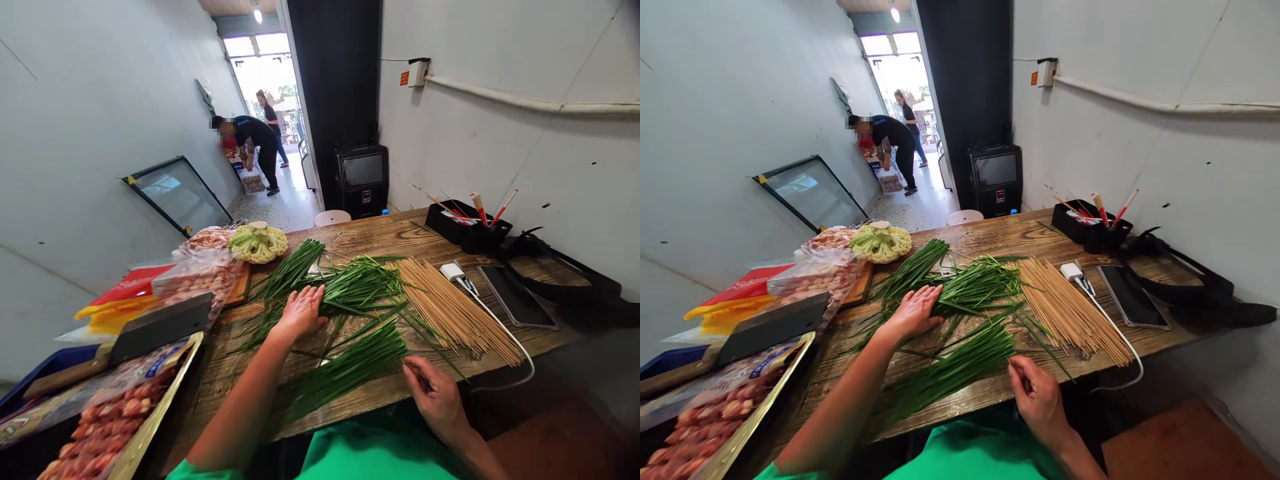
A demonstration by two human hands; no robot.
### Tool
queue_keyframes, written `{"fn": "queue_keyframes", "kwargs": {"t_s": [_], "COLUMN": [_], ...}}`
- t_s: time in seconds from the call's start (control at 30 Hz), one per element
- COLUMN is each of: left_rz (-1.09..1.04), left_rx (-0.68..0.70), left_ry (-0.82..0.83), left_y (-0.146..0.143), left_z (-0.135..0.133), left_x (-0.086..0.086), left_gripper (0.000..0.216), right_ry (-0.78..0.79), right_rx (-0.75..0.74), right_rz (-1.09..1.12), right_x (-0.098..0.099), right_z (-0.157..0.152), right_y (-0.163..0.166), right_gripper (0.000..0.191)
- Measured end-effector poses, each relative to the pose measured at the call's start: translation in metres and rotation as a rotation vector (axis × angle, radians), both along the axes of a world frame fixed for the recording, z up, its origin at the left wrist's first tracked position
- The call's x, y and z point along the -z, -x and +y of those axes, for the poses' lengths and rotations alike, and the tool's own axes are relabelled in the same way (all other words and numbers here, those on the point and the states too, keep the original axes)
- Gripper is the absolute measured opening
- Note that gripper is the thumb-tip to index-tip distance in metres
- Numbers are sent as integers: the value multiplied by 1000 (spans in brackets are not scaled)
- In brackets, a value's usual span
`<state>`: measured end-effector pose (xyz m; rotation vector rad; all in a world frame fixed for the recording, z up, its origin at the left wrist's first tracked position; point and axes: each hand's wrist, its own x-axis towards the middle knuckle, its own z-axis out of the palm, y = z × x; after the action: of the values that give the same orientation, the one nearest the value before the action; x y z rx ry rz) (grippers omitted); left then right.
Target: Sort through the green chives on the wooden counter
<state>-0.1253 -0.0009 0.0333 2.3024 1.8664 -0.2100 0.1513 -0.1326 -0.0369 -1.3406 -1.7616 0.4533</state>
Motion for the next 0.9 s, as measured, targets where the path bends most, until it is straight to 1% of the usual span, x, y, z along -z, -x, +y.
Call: {"fn": "queue_keyframes", "kwargs": {"t_s": [0.07,0.1,0.17,0.23,0.3,0.37,0.43,0.53,0.63,0.73,0.8,0.9], "left_rz": [-57,-97,-182,-248,-290,-325,-336,-325,-361,-448,-505,-557], "left_rx": [50,89,153,154,107,76,71,91,101,112,120,87], "left_ry": [-16,-34,-91,-154,-199,-218,-216,-195,-165,-103,-81,-144], "left_y": [2,2,-1,-8,-20,-32,-43,-51,-50,-46,-45,-46], "left_z": [-1,-1,4,15,30,45,58,69,75,80,82,84], "left_x": [-7,-11,-18,-23,-24,-21,-18,-13,-9,-6,-4,0], "left_gripper": [79,76,61,44,34,30,28,24,20,19,18,21], "right_ry": [12,24,58,75,45,-11,-44,-22,46,200,297,404], "right_rx": [8,11,3,-18,-45,-63,-64,-38,-54,-155,-211,-245], "right_rz": [1,5,11,4,-32,-86,-143,-201,-159,-16,104,249], "right_x": [0,-1,-2,-6,-12,-18,-25,-37,-48,-51,-47,-34], "right_z": [0,0,0,1,5,13,24,48,72,89,96,100], "right_y": [0,0,-1,-2,-3,-2,0,7,17,25,27,25], "right_gripper": [20,21,20,19,18,17,17,18,19,19,20,21]}}
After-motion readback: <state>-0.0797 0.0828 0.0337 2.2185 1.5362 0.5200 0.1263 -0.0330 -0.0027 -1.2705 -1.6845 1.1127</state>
